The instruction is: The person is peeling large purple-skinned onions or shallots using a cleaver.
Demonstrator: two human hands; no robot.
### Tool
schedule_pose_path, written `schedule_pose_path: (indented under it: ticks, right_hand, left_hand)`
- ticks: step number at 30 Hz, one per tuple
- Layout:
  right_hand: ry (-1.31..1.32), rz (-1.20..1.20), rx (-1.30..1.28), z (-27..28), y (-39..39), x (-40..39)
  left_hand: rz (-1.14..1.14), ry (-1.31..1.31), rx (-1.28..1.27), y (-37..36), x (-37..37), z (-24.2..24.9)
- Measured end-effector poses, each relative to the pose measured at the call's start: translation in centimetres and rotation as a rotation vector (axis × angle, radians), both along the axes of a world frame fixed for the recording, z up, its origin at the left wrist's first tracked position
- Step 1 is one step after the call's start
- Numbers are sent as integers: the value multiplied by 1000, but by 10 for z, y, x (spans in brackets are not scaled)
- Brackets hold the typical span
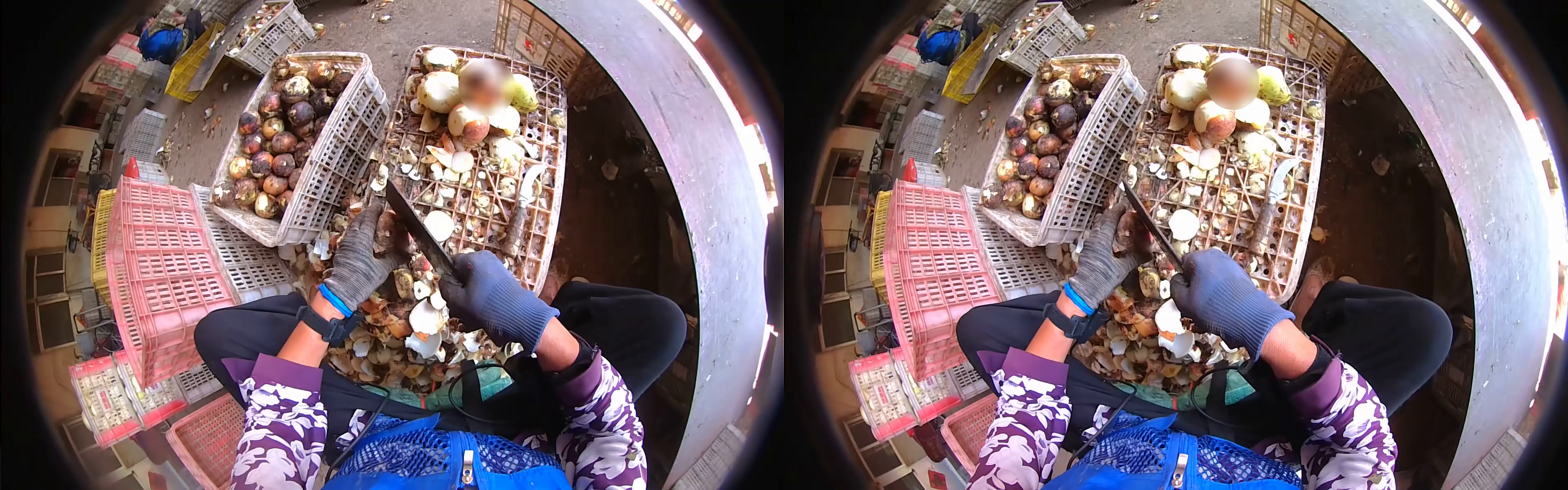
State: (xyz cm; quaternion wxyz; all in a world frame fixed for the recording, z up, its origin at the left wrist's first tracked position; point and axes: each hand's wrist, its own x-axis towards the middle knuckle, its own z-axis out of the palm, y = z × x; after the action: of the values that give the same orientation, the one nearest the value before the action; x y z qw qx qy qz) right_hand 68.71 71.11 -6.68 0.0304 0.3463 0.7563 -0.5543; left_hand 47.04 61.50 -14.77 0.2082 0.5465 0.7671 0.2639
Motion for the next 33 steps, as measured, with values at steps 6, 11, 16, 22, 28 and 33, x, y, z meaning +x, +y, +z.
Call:
schedule_pose_path:
  ticks: [6,11,16,22,28,33]
  right_hand:
    - [18,47,116,-8,1,-8]
    - [6,74,277,-23,1,-33]
    - [-33,32,371,-41,-14,-48]
    - [-143,78,386,-36,-22,-56]
    - [-155,122,418,-38,-16,-66]
    - [-155,102,399,-41,-9,-67]
  left_hand:
    - [-46,112,8,1,7,6]
    - [-36,92,-14,3,9,9]
    - [-27,189,-49,0,6,7]
    - [-4,182,-95,10,11,19]
    - [54,264,-144,3,14,5]
    - [31,206,-52,-6,12,3]
